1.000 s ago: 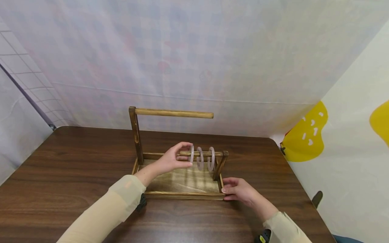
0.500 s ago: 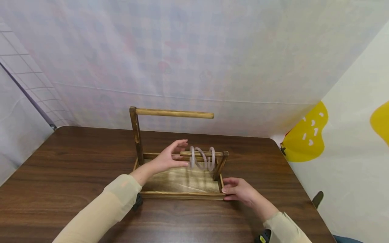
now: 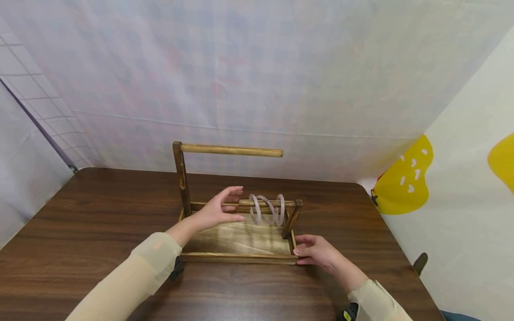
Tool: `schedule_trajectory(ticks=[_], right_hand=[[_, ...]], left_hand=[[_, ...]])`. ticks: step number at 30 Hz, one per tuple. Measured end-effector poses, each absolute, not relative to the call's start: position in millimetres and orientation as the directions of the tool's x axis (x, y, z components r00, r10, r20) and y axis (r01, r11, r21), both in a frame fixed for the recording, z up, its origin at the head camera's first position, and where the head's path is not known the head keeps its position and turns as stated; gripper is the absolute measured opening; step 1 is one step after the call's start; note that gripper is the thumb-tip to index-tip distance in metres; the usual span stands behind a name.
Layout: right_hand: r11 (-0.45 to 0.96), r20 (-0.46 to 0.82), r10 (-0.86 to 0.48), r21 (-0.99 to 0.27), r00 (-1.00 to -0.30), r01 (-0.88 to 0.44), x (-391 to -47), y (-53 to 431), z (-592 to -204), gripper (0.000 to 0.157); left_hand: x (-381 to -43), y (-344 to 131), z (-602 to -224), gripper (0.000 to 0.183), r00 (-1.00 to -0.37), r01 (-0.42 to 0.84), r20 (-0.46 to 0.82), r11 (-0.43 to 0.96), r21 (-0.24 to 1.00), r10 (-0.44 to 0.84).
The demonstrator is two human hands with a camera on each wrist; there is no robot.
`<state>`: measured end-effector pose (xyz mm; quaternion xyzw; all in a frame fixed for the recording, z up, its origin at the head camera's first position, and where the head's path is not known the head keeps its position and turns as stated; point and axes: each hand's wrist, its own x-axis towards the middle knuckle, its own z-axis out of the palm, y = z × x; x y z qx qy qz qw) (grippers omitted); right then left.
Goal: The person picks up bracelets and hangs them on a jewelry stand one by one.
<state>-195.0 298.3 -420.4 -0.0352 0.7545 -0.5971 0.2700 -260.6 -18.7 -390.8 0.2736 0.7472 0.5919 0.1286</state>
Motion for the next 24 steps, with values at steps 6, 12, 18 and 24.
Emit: schedule_trajectory(ticks=[6,12,18,24], right_hand=[[0.289,-0.370,-0.371,-0.918,-0.852,0.272,-194,298,-419,0.063],[0.282,-0.370,-0.378,-0.919,-0.849,0.275,-194,298,-418,0.064],[0.313,-0.352,-0.385,-0.919,-0.853,0.238,-193,298,-417,0.066],[0.390,-0.356,-0.338,-0.895,-0.871,0.215,-191,297,-413,0.066]], left_hand=[[-259,-22,-391,0.075,-0.825,0.251,0.125,0.158,0.955,0.552],[-257,-26,-390,0.076,-0.834,0.242,0.115,0.169,0.956,0.539],[-255,-30,-389,0.076,-0.840,0.254,0.129,0.172,0.952,0.526],[-253,-36,-389,0.076,-0.848,0.240,0.112,0.186,0.953,0.517]])
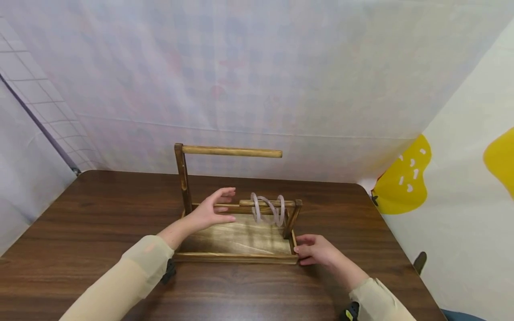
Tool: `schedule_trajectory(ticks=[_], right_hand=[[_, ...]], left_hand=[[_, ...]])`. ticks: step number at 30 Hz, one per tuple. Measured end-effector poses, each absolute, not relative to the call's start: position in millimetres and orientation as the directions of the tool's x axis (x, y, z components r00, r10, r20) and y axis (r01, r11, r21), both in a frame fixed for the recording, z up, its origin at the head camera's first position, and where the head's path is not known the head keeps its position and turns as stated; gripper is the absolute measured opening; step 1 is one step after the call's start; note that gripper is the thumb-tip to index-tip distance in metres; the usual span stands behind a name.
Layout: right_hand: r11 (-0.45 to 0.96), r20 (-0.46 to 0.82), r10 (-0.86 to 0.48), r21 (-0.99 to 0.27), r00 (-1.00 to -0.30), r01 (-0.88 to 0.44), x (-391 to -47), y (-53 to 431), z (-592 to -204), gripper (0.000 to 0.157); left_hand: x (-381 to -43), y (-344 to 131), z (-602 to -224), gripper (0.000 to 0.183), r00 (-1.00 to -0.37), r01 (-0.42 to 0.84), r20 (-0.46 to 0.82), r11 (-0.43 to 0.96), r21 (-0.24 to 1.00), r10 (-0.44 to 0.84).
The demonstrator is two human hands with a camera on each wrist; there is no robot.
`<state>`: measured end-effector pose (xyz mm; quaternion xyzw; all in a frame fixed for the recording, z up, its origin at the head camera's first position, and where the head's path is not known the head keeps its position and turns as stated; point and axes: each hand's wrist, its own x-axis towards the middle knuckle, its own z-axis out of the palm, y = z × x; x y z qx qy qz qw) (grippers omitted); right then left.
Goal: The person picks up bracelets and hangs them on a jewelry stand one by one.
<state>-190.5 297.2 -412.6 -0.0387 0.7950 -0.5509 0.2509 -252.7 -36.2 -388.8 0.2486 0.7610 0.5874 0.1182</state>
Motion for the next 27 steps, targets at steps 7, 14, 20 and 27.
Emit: schedule_trajectory(ticks=[7,14,20,27], right_hand=[[0.427,-0.338,-0.284,-0.882,-0.897,0.198,-195,300,-407,0.065],[0.498,-0.283,-0.234,-0.856,-0.930,0.135,-198,298,-406,0.061],[0.625,-0.192,-0.170,-0.779,-0.967,0.045,-198,295,-402,0.060],[0.790,-0.047,-0.112,-0.611,-0.993,-0.060,-197,294,-394,0.070]], left_hand=[[-252,-44,-390,0.076,-0.862,0.222,0.099,0.195,0.955,0.498],[-251,-52,-390,0.077,-0.863,0.226,0.100,0.201,0.953,0.496],[-250,-57,-391,0.077,-0.861,0.249,0.114,0.214,0.945,0.496],[-247,-67,-395,0.076,-0.855,0.262,0.124,0.212,0.942,0.504]])
